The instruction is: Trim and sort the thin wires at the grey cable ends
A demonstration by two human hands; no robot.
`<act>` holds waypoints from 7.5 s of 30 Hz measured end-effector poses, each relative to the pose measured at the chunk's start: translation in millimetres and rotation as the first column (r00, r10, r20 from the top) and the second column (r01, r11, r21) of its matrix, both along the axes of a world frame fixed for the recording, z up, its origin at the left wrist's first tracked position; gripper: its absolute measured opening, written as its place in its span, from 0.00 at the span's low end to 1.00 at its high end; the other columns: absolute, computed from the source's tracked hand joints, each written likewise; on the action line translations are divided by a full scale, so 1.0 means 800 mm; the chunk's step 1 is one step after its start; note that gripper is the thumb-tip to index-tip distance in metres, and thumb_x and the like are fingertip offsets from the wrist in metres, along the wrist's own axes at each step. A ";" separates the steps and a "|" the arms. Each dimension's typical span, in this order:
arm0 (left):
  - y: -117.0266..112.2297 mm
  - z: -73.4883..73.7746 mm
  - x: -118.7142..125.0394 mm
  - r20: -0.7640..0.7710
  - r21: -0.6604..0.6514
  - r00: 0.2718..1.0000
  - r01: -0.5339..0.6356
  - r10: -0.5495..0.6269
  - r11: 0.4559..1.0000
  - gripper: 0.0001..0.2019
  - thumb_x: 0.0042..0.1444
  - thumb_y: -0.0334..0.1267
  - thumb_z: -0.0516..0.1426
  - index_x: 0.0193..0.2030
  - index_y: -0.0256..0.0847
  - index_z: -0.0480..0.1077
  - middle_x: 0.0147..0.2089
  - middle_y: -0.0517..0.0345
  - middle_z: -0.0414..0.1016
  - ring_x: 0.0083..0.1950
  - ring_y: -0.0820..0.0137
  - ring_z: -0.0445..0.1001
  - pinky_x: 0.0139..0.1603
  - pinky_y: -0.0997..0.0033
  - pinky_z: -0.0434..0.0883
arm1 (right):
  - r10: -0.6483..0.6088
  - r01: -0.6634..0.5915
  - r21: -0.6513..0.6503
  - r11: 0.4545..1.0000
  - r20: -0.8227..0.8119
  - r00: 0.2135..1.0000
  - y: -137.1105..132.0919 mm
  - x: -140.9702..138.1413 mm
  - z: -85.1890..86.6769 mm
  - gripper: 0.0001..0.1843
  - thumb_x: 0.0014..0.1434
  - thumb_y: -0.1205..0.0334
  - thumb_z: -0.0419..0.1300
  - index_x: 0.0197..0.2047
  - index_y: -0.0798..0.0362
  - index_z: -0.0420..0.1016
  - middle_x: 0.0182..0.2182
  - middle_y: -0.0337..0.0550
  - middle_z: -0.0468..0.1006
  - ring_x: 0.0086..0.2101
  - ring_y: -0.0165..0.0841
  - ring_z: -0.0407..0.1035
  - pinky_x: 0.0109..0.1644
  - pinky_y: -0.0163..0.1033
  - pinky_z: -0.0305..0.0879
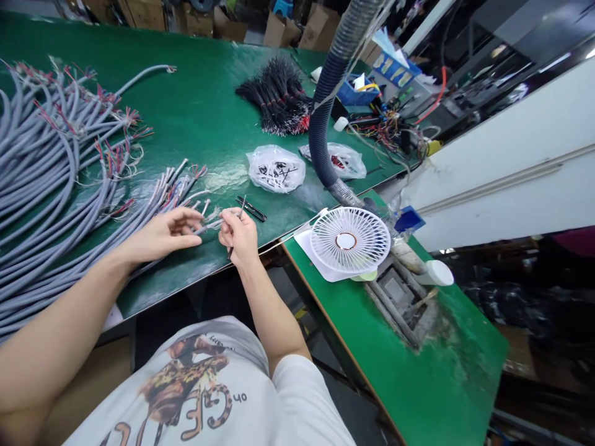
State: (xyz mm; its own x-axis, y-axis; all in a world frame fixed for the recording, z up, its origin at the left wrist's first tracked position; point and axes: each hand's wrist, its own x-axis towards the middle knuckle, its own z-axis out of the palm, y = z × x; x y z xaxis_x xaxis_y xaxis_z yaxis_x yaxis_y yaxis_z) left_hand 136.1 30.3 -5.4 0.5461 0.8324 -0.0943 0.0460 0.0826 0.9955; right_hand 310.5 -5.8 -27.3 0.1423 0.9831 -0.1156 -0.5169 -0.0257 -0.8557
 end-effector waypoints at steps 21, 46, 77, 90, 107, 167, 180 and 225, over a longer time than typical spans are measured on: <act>0.001 0.049 0.016 -0.536 0.407 0.826 0.073 0.174 0.911 0.16 0.59 0.45 0.49 0.26 0.38 0.66 0.21 0.62 0.63 0.23 0.74 0.59 0.26 0.74 0.56 | 0.083 -0.087 0.010 0.996 0.213 0.973 0.002 -0.001 0.004 0.18 0.47 0.52 0.67 0.30 0.54 0.65 0.17 0.32 0.71 0.11 0.17 0.45 0.15 0.29 0.39; -0.013 0.030 0.020 -0.614 0.458 0.789 0.388 -0.031 0.800 0.18 0.62 0.42 0.47 0.34 0.36 0.74 0.29 0.56 0.75 0.29 0.71 0.68 0.33 0.73 0.61 | -0.118 -0.431 0.110 0.896 0.993 0.009 -0.053 0.071 0.042 0.18 0.66 0.62 0.50 0.55 0.52 0.73 0.42 0.48 0.81 0.39 0.34 0.76 0.47 0.37 0.70; -0.026 0.045 -0.002 -0.510 0.343 0.830 0.438 -0.227 0.831 0.19 0.62 0.46 0.46 0.35 0.36 0.74 0.25 0.62 0.66 0.26 0.75 0.61 0.30 0.76 0.59 | -0.341 -0.534 0.260 0.804 0.938 -0.057 -0.080 0.059 0.051 0.19 0.64 0.70 0.50 0.53 0.50 0.76 0.23 0.39 0.74 0.24 0.26 0.66 0.29 0.31 0.60; -0.023 0.043 -0.006 -0.475 0.286 0.825 0.473 -0.306 0.833 0.20 0.62 0.49 0.46 0.36 0.36 0.73 0.26 0.62 0.66 0.27 0.75 0.61 0.30 0.77 0.59 | -0.340 -0.562 0.354 0.747 0.931 0.135 -0.070 0.066 0.037 0.18 0.64 0.69 0.52 0.53 0.50 0.75 0.23 0.37 0.72 0.24 0.25 0.66 0.29 0.30 0.61; -0.022 0.045 -0.007 -0.388 0.201 0.847 0.462 -0.363 0.864 0.19 0.62 0.48 0.47 0.33 0.35 0.72 0.22 0.64 0.62 0.24 0.77 0.57 0.26 0.78 0.57 | -0.207 -0.448 0.432 0.783 0.860 0.466 -0.058 0.050 0.011 0.12 0.62 0.64 0.56 0.46 0.49 0.79 0.28 0.41 0.81 0.26 0.27 0.74 0.32 0.32 0.70; -0.019 0.000 0.029 -0.003 -0.055 0.986 -0.165 0.165 0.985 0.18 0.48 0.37 0.61 0.42 0.41 0.57 0.25 0.68 0.72 0.19 0.76 0.71 0.20 0.80 0.65 | -0.370 -0.122 0.398 0.909 0.907 0.200 -0.038 0.016 0.029 0.08 0.57 0.60 0.61 0.38 0.55 0.74 0.37 0.45 0.68 0.31 0.28 0.66 0.32 0.33 0.64; -0.023 0.002 0.027 -0.179 -0.031 0.983 -0.043 0.037 0.999 0.24 0.52 0.40 0.60 0.54 0.40 0.57 0.27 0.64 0.75 0.18 0.76 0.69 0.18 0.80 0.63 | -0.338 -0.250 0.369 0.895 0.928 0.159 -0.035 0.058 0.045 0.13 0.57 0.61 0.60 0.47 0.53 0.72 0.43 0.46 0.69 0.25 0.25 0.61 0.30 0.34 0.65; -0.019 0.010 0.022 0.013 0.040 0.983 -0.182 0.181 0.983 0.13 0.44 0.38 0.66 0.35 0.37 0.69 0.23 0.64 0.68 0.23 0.76 0.69 0.24 0.78 0.65 | 0.068 -0.062 -0.044 0.997 0.127 0.990 -0.015 -0.017 0.014 0.20 0.42 0.53 0.70 0.32 0.53 0.68 0.17 0.27 0.66 0.12 0.18 0.50 0.14 0.29 0.43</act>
State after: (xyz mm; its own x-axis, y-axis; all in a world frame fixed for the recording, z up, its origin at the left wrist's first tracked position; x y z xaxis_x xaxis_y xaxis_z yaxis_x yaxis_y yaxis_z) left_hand 153.4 15.4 2.8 0.3863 0.9208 -0.0539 0.0244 0.0482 0.9985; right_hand 296.6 -17.9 -15.9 0.0945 0.9856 -0.1400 -0.3989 -0.0913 -0.9124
